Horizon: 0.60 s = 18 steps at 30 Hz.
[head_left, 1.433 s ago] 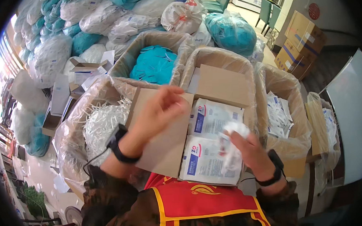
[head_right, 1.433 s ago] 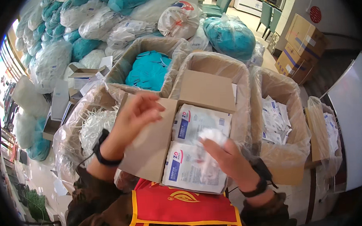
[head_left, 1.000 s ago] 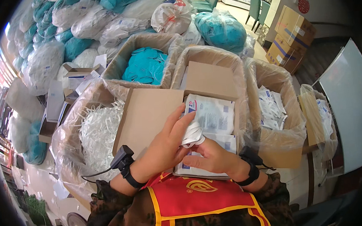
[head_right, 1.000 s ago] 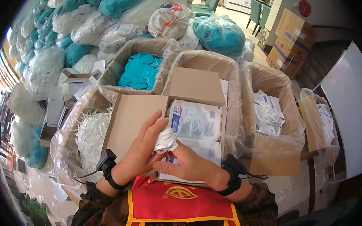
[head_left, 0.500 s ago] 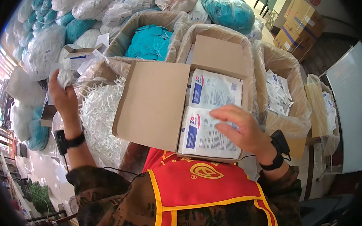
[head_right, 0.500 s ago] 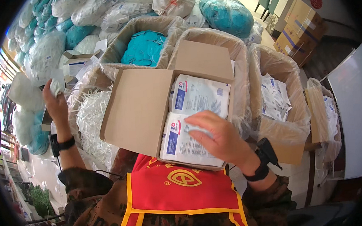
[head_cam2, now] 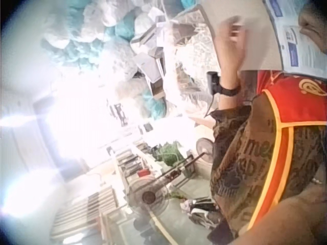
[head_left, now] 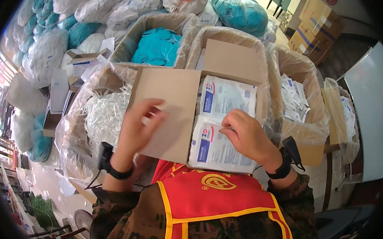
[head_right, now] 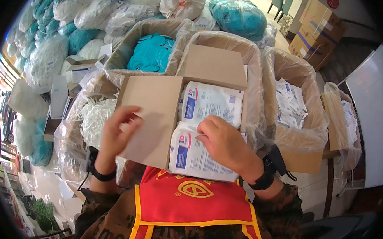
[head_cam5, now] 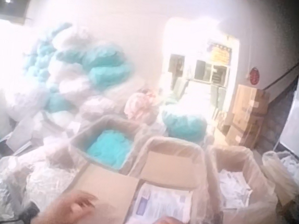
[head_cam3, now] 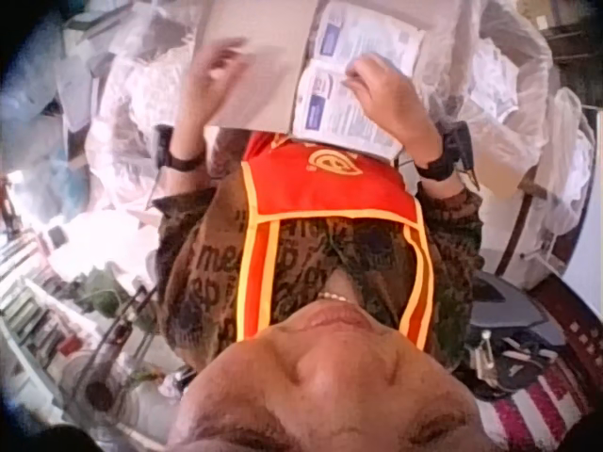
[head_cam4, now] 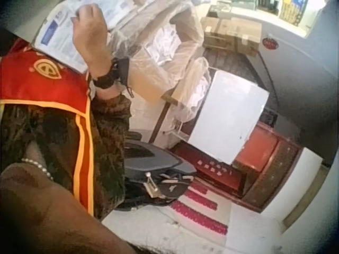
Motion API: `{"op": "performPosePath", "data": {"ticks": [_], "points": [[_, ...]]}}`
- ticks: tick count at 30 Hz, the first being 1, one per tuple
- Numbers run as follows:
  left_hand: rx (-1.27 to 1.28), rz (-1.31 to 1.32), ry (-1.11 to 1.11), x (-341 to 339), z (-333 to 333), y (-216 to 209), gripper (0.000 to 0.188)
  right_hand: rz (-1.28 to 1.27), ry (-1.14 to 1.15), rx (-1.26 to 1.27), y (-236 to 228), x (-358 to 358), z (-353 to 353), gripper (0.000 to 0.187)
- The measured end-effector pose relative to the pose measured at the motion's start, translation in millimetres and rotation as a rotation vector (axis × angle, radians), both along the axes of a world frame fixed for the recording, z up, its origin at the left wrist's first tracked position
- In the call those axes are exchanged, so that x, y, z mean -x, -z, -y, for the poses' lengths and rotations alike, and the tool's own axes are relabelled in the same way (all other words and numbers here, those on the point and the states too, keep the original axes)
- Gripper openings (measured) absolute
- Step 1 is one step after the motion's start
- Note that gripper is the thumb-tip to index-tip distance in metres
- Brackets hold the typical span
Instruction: Taking teal-colored face masks and placing them into individual plastic packets.
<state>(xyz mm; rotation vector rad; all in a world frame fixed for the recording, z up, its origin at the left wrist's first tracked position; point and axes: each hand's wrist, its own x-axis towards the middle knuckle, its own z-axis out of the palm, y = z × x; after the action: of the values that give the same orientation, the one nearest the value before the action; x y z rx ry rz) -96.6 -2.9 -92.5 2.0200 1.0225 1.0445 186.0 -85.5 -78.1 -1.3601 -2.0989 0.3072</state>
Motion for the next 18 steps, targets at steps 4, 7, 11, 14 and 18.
{"op": "performPosePath", "data": {"ticks": [4, 7, 11, 14, 18], "points": [[0.06, -0.07, 0.344, -54, 22, -16, 0.029, -0.163, -0.028, 0.045, -21, 2, 7, 0.015], [0.328, 0.021, 0.429, -71, 29, -18, 0.017, -0.162, -0.044, 0.035, -33, 2, 11, 0.015], [0.241, 0.134, 0.332, -86, 39, -22, 0.009, -0.203, -0.052, 0.042, -35, -1, 7, 0.014], [0.325, 0.188, 0.288, -88, 42, -17, 0.01, -0.135, -0.11, -0.177, -33, 4, 4, 0.013], [0.603, 0.434, 0.274, -89, 45, -18, 0.011, 0.081, -0.134, -0.338, -35, 7, 7, 0.008]]}}
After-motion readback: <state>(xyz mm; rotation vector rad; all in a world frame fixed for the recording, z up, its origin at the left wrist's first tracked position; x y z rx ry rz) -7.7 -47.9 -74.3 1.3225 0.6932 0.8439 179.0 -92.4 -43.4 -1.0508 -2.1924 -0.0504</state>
